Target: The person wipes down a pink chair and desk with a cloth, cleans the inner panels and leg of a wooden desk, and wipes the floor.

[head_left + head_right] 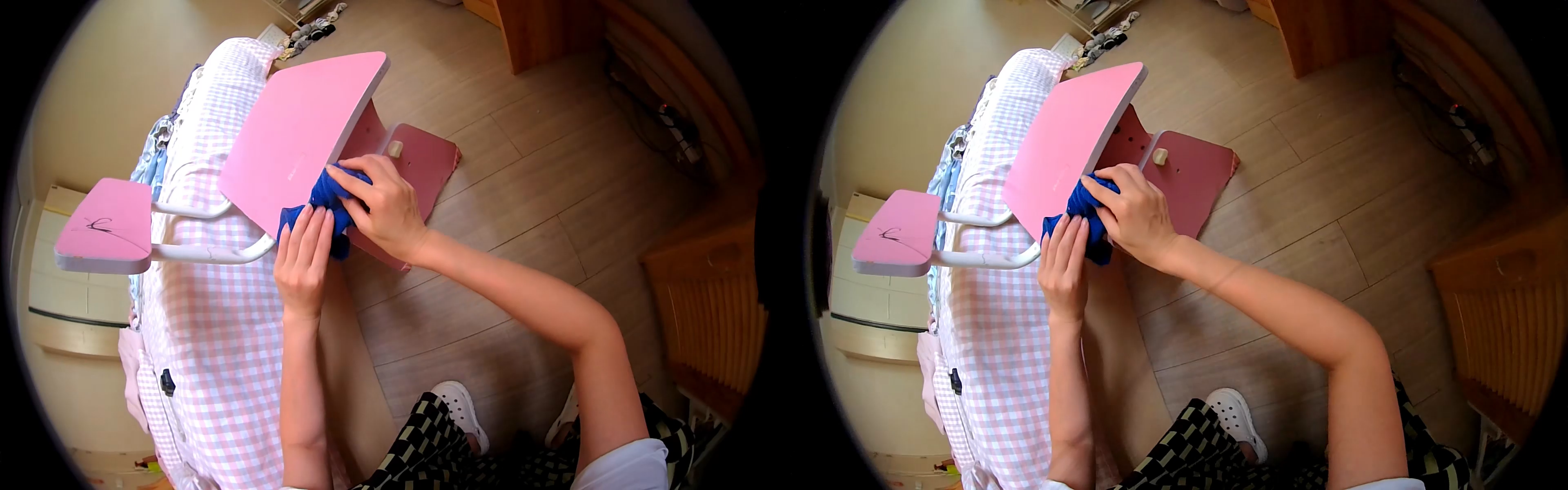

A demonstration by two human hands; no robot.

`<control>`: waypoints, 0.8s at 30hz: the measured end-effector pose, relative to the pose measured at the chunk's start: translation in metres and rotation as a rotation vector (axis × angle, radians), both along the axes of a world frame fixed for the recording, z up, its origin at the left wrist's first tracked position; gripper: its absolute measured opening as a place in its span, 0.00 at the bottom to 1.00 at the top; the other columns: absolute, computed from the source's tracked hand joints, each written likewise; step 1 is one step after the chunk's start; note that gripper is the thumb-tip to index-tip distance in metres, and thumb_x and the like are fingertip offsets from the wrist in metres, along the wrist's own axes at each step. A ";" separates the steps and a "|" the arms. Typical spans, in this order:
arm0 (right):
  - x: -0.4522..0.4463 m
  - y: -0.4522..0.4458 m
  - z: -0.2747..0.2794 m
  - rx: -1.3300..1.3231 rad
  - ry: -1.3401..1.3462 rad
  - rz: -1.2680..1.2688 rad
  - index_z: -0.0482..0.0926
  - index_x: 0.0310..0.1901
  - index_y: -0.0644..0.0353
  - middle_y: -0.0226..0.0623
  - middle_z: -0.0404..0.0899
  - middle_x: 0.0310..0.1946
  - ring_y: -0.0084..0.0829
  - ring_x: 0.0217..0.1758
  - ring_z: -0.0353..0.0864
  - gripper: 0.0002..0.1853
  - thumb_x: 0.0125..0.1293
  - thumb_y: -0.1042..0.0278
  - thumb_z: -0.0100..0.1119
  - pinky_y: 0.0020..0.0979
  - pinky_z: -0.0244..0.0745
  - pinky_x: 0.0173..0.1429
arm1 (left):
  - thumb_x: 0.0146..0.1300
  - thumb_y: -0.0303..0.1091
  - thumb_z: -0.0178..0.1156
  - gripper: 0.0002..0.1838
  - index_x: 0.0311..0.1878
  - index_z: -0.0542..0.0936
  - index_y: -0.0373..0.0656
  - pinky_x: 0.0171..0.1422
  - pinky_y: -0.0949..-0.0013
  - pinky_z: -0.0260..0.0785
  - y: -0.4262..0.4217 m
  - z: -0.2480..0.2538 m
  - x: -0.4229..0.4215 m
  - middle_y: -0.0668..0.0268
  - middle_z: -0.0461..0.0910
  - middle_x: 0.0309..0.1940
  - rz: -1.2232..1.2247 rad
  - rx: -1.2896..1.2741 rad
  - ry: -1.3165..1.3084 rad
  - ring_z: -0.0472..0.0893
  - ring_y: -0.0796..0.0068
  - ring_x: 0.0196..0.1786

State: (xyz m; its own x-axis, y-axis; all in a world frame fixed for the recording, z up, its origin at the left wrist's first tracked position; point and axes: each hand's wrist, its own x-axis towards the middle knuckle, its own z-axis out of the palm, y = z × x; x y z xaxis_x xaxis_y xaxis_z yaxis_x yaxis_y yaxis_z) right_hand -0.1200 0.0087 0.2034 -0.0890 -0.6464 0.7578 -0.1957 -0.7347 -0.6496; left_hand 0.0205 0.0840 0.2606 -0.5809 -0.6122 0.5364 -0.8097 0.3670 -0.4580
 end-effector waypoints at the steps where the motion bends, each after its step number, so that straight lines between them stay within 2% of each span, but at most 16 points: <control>1: -0.001 -0.002 0.000 0.002 0.000 -0.001 0.81 0.50 0.56 0.35 0.76 0.45 0.39 0.51 0.76 0.19 0.54 0.74 0.61 0.37 0.76 0.48 | 0.60 0.24 0.57 0.16 0.51 0.82 0.40 0.59 0.58 0.71 -0.002 0.001 -0.003 0.63 0.81 0.51 0.000 -0.003 0.002 0.80 0.63 0.58; 12: -0.011 -0.029 -0.004 0.058 -0.066 -0.069 0.81 0.52 0.53 0.34 0.77 0.46 0.38 0.53 0.75 0.20 0.55 0.75 0.61 0.37 0.75 0.52 | 0.60 0.25 0.56 0.16 0.52 0.81 0.40 0.61 0.61 0.70 -0.035 -0.001 -0.026 0.64 0.81 0.52 0.028 -0.027 -0.033 0.79 0.67 0.60; 15: -0.016 -0.043 -0.007 0.137 -0.100 -0.074 0.81 0.52 0.55 0.35 0.78 0.47 0.40 0.54 0.75 0.18 0.59 0.73 0.59 0.38 0.74 0.54 | 0.60 0.25 0.56 0.16 0.52 0.81 0.40 0.63 0.62 0.70 -0.050 -0.006 -0.034 0.65 0.81 0.53 0.036 -0.054 -0.081 0.78 0.67 0.61; 24: -0.019 -0.093 -0.025 0.204 -0.141 -0.084 0.80 0.51 0.59 0.42 0.79 0.49 0.45 0.54 0.74 0.16 0.61 0.69 0.57 0.40 0.71 0.58 | 0.60 0.24 0.54 0.19 0.56 0.78 0.36 0.66 0.63 0.69 -0.092 -0.030 -0.050 0.60 0.78 0.57 0.025 -0.040 -0.226 0.76 0.66 0.63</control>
